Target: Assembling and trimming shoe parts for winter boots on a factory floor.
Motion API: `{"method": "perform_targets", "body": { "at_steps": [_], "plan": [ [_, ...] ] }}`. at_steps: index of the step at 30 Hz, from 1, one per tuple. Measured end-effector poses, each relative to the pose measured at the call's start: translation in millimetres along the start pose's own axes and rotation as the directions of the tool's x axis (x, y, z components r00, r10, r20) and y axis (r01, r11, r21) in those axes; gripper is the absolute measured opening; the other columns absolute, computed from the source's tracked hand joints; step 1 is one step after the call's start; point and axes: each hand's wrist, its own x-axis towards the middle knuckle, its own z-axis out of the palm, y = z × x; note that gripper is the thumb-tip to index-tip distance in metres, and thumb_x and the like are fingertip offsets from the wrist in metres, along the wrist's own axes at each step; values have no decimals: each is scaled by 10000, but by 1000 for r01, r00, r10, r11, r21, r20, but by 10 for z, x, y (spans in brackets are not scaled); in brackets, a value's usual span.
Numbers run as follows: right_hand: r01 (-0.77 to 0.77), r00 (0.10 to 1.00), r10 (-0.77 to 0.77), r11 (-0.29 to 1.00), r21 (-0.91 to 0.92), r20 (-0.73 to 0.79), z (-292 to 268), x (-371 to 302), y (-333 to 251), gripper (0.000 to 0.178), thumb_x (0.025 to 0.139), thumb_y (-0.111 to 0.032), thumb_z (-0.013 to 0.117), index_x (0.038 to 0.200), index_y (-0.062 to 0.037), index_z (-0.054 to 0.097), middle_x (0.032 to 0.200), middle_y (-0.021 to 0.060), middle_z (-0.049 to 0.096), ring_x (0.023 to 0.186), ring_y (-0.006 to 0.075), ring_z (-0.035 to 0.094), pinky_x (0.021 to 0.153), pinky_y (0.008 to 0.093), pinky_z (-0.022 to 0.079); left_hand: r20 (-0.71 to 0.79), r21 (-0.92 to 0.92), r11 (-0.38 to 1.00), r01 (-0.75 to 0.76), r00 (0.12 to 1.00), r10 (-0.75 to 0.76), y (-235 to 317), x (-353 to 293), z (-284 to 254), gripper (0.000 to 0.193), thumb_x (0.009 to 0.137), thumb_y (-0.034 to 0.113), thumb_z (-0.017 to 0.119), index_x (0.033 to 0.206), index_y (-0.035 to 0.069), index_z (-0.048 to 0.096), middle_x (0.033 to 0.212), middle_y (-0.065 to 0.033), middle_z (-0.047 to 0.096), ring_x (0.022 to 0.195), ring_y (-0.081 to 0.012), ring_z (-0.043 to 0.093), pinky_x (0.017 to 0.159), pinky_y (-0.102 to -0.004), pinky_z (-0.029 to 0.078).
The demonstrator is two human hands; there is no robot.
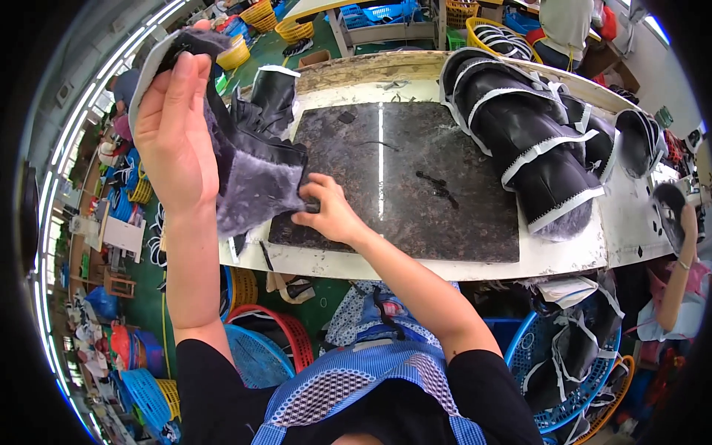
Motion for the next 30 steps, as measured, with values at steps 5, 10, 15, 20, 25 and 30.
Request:
{"method": "perform_targets", "body": {
  "at_steps": [5,10,15,20,25,30],
  "plan": [
    [-46,964,189,814,579,-189,-255,-76,-238,141,827,-85,698,915,-65,590,787,-37,604,721,44,531,651,211,421,-338,152,986,-63,934,112,30,223,-463,103,886,80,641,896,-17,673,914,-91,687,880,-163,648,869,-269,481],
    [131,920,-8,948,290,-391,-900,-97,-763,114,839,-16,648,942,-38,605,794,2,623,707,94,562,627,244,438,-219,281,890,359,927,-305,-485,-571,-753,168,968,234,543,898,83,523,998,-147,684,625,-137,661,451,-181,439],
    [439,843,-538,709,-551,-21,-1117,-97,-1012,230,700,96,618,901,-15,612,822,120,594,734,281,550,657,338,442,257,376,847,376,836,-485,-732,-1121,-16,224,1005,207,446,979,-10,396,814,-122,652,473,-150,611,417,-253,471],
    [288,613,-756,482,-828,-227,-1089,-154,-769,247,643,-4,703,867,-79,633,849,33,571,768,240,539,682,371,445,27,75,879,471,880,-474,-1098,-1391,197,221,1015,200,408,975,-11,354,845,-153,661,608,-189,673,507,-268,527],
    [148,774,-589,527,-837,-233,-1017,-367,-708,206,696,23,698,883,-49,649,805,70,563,707,230,532,620,328,428,-151,280,936,213,973,-176,-1359,-1910,303,230,1000,135,425,1012,-63,541,905,-156,667,780,-184,652,641,-291,494],
    [-181,919,99,966,-186,-382,-750,-657,-696,112,887,-83,618,891,29,627,723,57,600,569,112,546,523,261,432,-32,208,949,238,971,-237,-1426,-2141,288,213,947,92,460,978,-28,634,935,-133,674,836,-249,652,749,-352,500]
  ]
}}
